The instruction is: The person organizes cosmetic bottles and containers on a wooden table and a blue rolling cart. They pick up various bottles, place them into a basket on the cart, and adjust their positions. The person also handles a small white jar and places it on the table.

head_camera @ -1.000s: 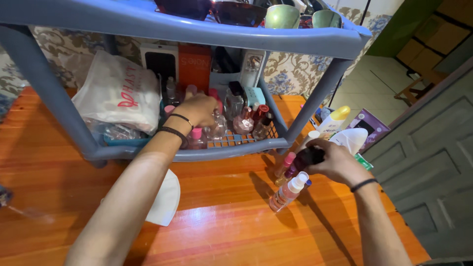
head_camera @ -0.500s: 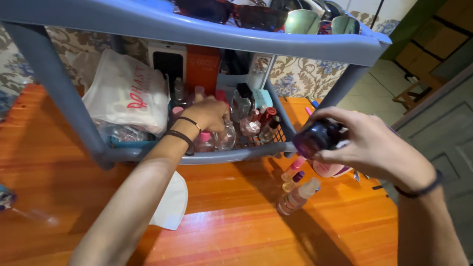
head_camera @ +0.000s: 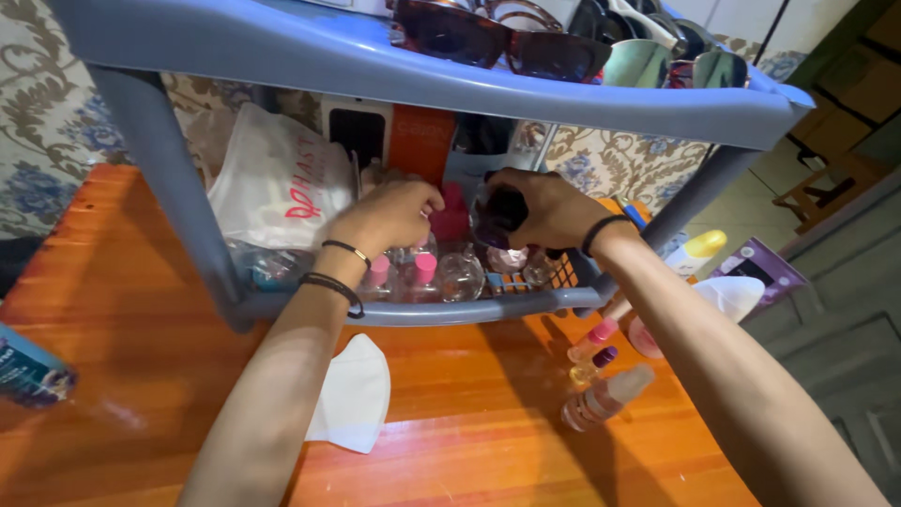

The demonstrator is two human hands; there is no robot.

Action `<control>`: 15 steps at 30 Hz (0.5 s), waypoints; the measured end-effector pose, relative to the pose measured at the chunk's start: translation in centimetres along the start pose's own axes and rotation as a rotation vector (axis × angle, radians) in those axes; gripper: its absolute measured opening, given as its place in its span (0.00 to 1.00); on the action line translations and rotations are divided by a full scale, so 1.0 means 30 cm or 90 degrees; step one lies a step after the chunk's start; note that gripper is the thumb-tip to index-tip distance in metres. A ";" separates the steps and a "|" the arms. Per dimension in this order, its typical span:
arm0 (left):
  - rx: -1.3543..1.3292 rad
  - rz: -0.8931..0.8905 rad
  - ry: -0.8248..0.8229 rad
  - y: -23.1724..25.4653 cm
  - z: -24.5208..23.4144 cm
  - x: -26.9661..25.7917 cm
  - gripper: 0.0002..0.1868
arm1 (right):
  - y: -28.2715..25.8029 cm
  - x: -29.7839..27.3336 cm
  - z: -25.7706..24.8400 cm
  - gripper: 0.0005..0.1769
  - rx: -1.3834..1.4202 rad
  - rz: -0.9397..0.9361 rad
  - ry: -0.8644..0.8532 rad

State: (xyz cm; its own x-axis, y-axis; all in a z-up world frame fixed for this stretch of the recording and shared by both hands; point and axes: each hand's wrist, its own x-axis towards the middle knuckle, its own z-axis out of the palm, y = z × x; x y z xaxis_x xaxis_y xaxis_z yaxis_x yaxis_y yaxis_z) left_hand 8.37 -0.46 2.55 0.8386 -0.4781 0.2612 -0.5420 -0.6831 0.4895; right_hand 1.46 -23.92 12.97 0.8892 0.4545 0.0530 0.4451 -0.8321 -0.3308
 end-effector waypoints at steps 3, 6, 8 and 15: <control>-0.013 -0.041 0.028 -0.001 -0.018 -0.037 0.24 | -0.001 0.052 0.024 0.49 0.014 0.173 -0.095; 0.134 -0.086 -0.015 0.019 -0.027 -0.046 0.25 | 0.022 0.100 0.056 0.49 -0.010 0.207 -0.141; 0.114 -0.060 -0.007 0.019 -0.030 -0.056 0.20 | 0.068 0.136 0.077 0.49 -0.055 0.074 -0.104; 0.099 -0.110 -0.099 0.034 -0.049 -0.078 0.10 | 0.121 0.217 0.145 0.51 -0.012 -0.008 -0.154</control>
State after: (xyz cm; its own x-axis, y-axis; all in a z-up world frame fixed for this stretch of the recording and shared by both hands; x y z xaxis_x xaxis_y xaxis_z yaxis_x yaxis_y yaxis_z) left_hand 5.92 0.77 3.66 0.9072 -0.4180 0.0479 -0.4038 -0.8329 0.3785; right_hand 8.39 -22.59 8.01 0.8335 0.5256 -0.1704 0.4596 -0.8307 -0.3143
